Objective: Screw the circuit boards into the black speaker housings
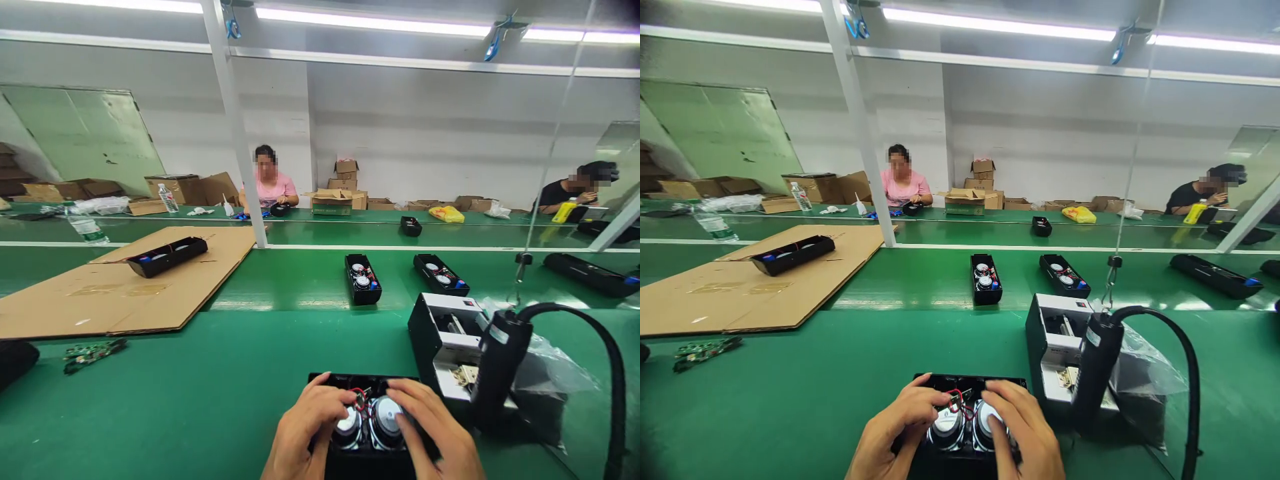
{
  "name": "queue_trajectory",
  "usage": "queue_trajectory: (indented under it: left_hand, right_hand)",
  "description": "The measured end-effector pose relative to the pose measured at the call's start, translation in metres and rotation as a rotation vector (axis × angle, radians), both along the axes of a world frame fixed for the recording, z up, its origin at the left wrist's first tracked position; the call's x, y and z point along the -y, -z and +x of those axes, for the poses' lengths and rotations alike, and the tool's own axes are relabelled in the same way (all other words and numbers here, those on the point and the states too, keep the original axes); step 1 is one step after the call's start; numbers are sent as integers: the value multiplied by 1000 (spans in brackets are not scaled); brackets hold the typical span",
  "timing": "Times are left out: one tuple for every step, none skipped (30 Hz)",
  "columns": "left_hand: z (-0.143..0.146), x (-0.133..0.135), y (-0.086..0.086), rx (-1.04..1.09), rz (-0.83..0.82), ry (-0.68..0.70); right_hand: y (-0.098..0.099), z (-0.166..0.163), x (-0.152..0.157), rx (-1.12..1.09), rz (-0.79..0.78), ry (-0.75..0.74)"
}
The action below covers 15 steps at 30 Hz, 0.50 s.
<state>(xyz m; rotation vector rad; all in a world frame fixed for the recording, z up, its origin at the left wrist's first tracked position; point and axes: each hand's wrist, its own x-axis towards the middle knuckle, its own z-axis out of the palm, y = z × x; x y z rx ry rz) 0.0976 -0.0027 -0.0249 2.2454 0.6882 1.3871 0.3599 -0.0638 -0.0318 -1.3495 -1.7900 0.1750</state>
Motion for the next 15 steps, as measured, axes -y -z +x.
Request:
queue_trajectory:
  left_hand:
    - [0, 0, 0, 11, -2, 24]
    - [-1, 0, 1, 16, -11, 36]
    - [-3, 0, 2, 12, -21, 33]
    - [-5, 1, 3, -4, -30, 12]
    - [-8, 1, 5, -31, -42, -27]
    - [-12, 1, 7, -65, -50, -79]
    - [-15, 1, 10, -108, -56, -132]
    - [-18, 0, 12, -154, -60, -168]
    - [-21, -1, 15, -198, -61, -184]
    - [-23, -3, 16, -238, -62, -183]
    - [-24, -4, 16, -270, -59, -171]
    - [-25, -6, 15, -292, -59, -155]
    - [-25, -8, 13, -306, -62, -146]
    - [-24, -9, 10, -316, -68, -142]
    - [-24, -10, 7, -322, -77, -144]
  right_hand:
    - [-12, -8, -9, -38, -58, -61]
    - [-24, -16, -18, -78, -156, -110]
    - [-35, -21, -25, -106, -285, -163]
    - [-45, -26, -32, -121, -411, -210]
    - [-54, -29, -36, -119, -521, -261]
    - [-61, -31, -40, -110, -602, -308]
    - [-66, -32, -43, -108, -654, -347]
    - [-69, -32, -45, -124, -691, -380]
    - [-70, -32, -46, -164, -720, -404]
    - [-69, -31, -48, -215, -746, -422]
    - [-68, -29, -49, -262, -766, -437]
    - [-66, -27, -51, -295, -776, -450]
    - [-63, -25, -52, -308, -777, -465]
    - [-60, -22, -54, -313, -773, -480]
    - [-57, -18, -56, -318, -774, -494]
